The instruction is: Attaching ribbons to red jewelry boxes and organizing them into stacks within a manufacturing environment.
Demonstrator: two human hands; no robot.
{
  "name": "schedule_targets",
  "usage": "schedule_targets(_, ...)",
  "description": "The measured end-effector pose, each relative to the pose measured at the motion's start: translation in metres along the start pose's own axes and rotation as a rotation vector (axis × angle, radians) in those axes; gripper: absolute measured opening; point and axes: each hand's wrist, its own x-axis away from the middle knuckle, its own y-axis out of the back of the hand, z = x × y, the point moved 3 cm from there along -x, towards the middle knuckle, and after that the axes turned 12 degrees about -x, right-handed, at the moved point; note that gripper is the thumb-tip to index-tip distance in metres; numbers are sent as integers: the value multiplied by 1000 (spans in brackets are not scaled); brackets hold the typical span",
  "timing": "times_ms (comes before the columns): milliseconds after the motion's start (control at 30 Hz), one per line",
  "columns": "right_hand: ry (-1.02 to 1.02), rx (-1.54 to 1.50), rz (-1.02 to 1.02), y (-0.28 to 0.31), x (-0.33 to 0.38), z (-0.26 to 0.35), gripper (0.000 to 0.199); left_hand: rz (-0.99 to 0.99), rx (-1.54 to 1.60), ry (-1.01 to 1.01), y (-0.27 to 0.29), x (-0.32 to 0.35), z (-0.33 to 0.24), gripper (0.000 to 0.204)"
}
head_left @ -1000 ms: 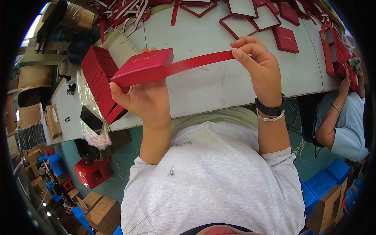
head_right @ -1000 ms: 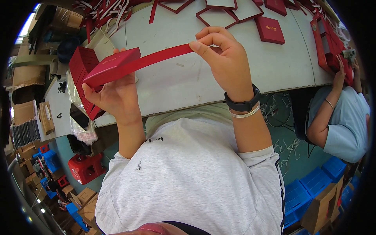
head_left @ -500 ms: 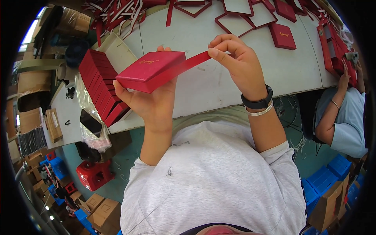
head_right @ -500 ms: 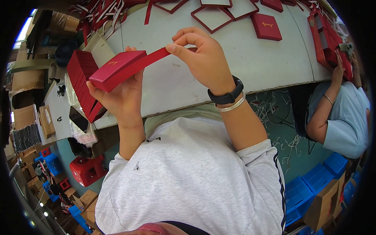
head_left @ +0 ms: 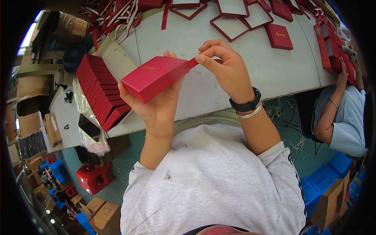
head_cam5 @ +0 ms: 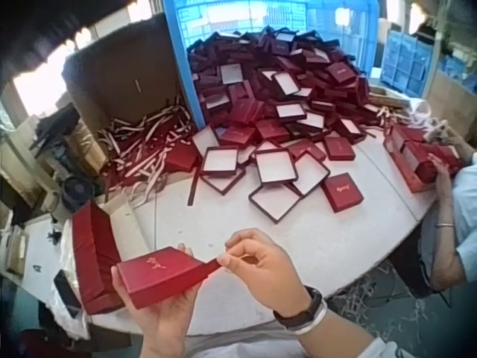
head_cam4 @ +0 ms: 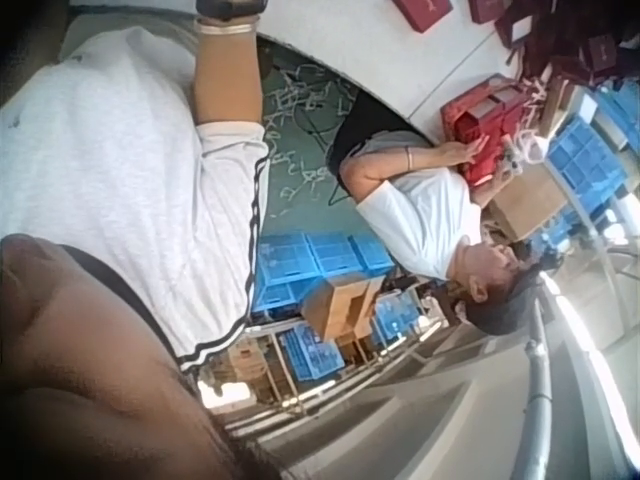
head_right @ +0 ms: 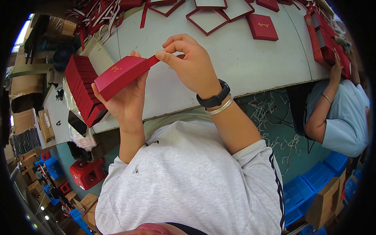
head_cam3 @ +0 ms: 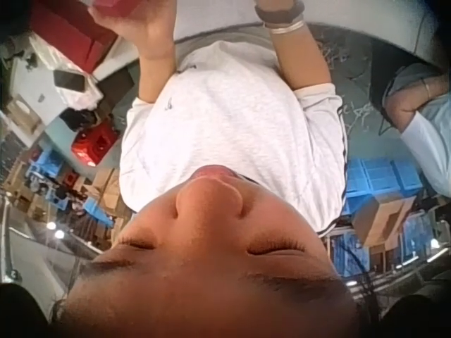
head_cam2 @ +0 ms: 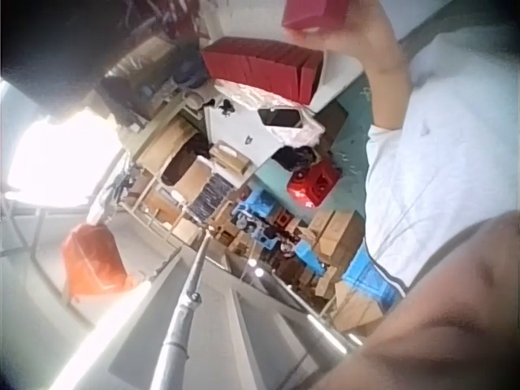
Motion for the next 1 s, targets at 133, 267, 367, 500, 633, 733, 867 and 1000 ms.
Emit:
schedule_targets(133,7,-26,-5,-3,3,-1,12,18,59,79,5,-1,2,80)
schedule_targets(267,15,-53,15,-9,8,-5,12,69,60,164,10,0,5,78)
schedule_targets(367,18,-75,29,-13,18,-10,11,69,-42,185,7,4,4,78)
schedule_targets(500,162,-28,68,-19,29,-7,9,102,-236,152,9,4,-2,72)
schedule_targets(633,172,-146,165,-28,33,8,9,214,-815,-78,17,7,-1,56)
schedule_targets(733,261,-72,220,-29,31,11,10,296,-1211,-182,14,11,-2,52)
schedule_targets(867,357,-54,250,-30,37,10,14,132,-1068,-193,25,17,1,59)
schedule_targets(1000,404,-74,181,-24,34,4,19,165,-1575,-349,21,17,-3,68)
